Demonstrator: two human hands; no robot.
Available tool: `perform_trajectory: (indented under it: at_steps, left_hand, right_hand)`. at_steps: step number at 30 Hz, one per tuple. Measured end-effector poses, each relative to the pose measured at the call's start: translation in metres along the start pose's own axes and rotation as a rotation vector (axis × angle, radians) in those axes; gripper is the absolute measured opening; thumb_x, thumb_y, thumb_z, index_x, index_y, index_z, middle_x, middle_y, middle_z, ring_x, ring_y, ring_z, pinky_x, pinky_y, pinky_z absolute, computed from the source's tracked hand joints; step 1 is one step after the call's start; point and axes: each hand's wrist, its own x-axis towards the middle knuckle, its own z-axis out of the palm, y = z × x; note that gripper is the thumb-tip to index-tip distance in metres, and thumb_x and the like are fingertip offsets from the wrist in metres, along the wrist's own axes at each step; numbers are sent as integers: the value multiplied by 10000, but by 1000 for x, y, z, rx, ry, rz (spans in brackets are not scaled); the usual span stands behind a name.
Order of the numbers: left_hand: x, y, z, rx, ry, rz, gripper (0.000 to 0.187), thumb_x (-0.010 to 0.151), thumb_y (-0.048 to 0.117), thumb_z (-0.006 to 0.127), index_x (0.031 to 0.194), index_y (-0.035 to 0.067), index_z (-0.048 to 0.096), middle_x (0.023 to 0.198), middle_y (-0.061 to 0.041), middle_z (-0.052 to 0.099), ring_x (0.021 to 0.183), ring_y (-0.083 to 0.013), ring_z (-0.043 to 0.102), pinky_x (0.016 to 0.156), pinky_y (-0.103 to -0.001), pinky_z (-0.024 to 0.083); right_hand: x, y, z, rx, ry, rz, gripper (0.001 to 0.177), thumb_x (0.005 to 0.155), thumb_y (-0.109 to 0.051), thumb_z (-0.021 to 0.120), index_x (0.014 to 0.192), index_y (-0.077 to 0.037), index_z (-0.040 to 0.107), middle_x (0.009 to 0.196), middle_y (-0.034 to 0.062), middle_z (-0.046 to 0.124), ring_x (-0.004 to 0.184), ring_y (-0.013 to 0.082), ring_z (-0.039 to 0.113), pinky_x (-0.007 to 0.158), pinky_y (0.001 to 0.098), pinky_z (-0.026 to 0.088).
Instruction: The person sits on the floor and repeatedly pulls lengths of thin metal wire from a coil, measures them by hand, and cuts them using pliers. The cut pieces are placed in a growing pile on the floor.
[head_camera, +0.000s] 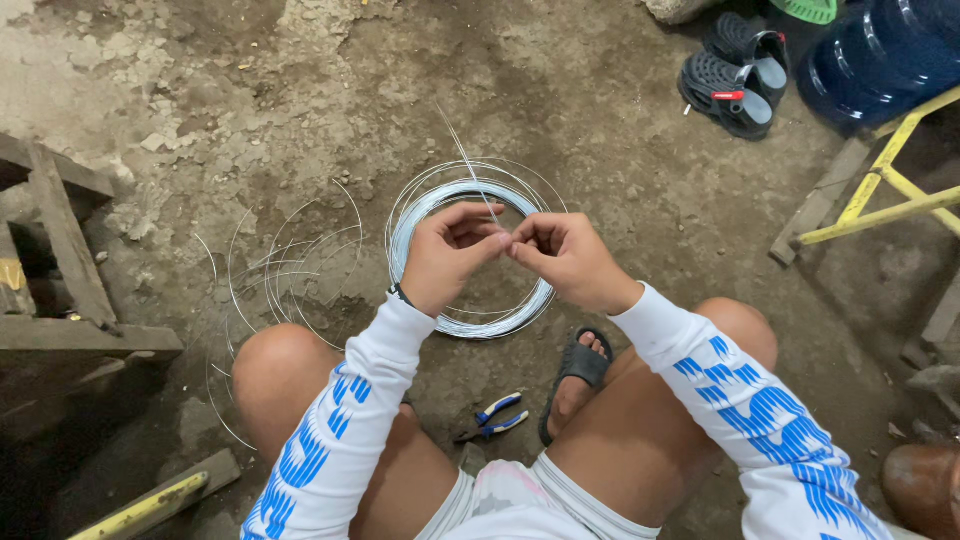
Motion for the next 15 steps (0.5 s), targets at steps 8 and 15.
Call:
perform_trajectory:
  at_steps: [8,15]
  left_hand:
    - [-1,1,1,33,1,-4,355,935,65,741,1280,-5,696,976,-56,754,903,-98,705,808,-267,604]
    - [0,-2,1,4,25,10,320,918,52,755,1223,-26,701,974,-75,764,898,-117,724,803,-274,610]
  right_hand:
    - [3,11,3,10,59,-23,125,980,-120,712,975,5,706,807,-63,641,697,-13,520,569,197,395]
    - [2,10,4,12,73,-25,112,973,-96,720,972,16,716,810,-49,651,698,-5,531,568,200,404]
